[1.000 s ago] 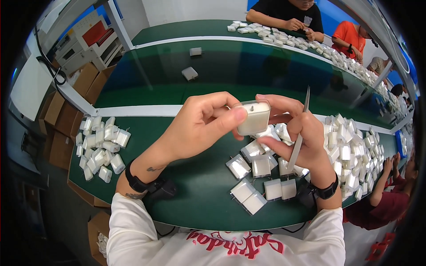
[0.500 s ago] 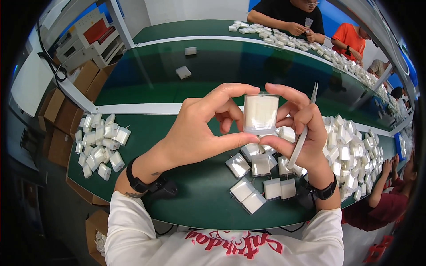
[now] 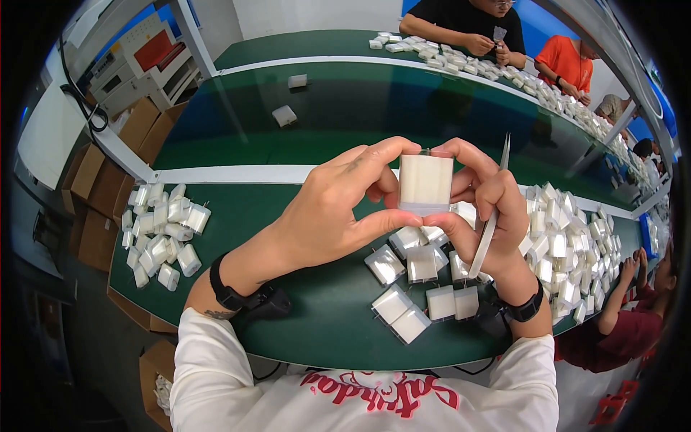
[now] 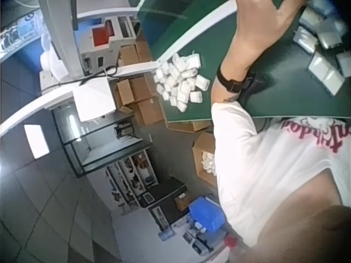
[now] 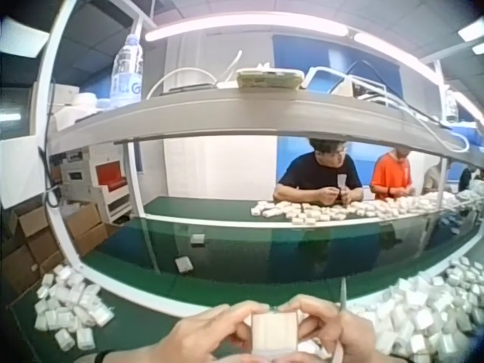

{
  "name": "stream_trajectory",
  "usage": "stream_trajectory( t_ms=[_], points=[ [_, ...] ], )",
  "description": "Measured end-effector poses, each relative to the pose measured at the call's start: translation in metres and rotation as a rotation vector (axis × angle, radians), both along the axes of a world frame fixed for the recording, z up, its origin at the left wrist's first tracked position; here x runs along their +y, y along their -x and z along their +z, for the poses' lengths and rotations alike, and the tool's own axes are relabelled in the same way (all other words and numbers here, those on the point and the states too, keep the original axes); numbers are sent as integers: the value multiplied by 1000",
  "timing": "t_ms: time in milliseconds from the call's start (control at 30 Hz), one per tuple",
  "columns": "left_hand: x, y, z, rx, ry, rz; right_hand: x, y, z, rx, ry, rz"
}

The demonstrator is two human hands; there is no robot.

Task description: Manually assemble and inspect small white electronic or mechanical component housings on a conveyor line.

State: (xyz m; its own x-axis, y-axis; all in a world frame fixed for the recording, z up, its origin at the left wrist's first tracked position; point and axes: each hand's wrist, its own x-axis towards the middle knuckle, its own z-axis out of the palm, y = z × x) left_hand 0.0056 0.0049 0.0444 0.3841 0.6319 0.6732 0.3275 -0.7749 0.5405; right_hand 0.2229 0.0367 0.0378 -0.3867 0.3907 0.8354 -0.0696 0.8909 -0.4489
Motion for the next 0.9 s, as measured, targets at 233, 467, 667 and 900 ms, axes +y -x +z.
stream_trajectory(
  t_ms=[233,467,667,900],
  points=[
    [-2,1,2,-54,4,-20,1,2,2,5,16,39],
    [-7,2,6,-17,-46,-19,-1,3,4,25,53,116],
    [-6,2,3,24,-55,-9,-3,3,-5,24,72,53],
    [-5,1,4,-93,172,-73,-2,4,-2,15,76,22]
  ],
)
